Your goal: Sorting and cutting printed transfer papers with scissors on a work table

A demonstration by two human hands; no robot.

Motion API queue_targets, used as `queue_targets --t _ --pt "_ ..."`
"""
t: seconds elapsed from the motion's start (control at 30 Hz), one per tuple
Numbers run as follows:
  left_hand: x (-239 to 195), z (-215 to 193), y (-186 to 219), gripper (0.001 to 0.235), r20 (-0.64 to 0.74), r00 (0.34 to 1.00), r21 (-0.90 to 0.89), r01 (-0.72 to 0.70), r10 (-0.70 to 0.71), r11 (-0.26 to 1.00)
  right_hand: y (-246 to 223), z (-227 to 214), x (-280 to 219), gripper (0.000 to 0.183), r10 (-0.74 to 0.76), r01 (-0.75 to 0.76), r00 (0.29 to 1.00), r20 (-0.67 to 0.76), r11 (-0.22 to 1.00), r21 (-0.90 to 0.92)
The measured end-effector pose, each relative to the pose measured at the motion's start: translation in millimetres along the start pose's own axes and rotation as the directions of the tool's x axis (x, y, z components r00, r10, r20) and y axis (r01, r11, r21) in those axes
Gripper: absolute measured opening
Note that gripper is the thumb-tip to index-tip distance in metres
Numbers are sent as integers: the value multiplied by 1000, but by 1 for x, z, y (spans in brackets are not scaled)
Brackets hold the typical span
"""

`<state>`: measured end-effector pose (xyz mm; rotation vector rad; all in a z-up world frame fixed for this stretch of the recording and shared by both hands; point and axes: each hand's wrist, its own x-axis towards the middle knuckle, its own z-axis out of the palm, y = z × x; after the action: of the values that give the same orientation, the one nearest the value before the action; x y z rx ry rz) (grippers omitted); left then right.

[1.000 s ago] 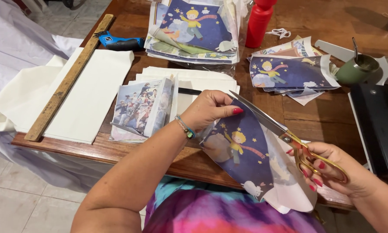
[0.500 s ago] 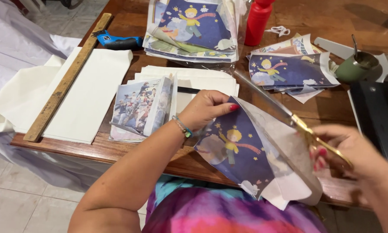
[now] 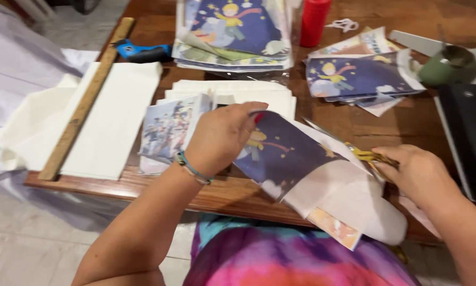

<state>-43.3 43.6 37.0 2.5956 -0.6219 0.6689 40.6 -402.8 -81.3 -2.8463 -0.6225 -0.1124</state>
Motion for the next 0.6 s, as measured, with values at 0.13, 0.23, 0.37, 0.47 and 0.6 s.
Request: queue_targets --t 0.13,0.23,0.37,0.47,0.6 --pt "-8 -65 -53 6 -203 940 -111 255 -273 961 35 38 4 44 -221 200 974 -52 943 -266" --pt "-21 -130 -116 29 -399 828 -76 398 -394 914 102 121 20 40 -280 272 945 -168 960 -72" --pt "-66 -192 -236 11 -674 714 235 450 -189 861 179 216 41 46 15 85 988 -152 771 631" --pt "-126 -187 -299 23 -758 486 74 726 -434 684 151 188 36 41 -45 167 976 -214 786 596" --pt "-188 -145 -313 20 -761 296 -45 864 -577 502 108 142 25 36 -127 278 945 -302 801 530"
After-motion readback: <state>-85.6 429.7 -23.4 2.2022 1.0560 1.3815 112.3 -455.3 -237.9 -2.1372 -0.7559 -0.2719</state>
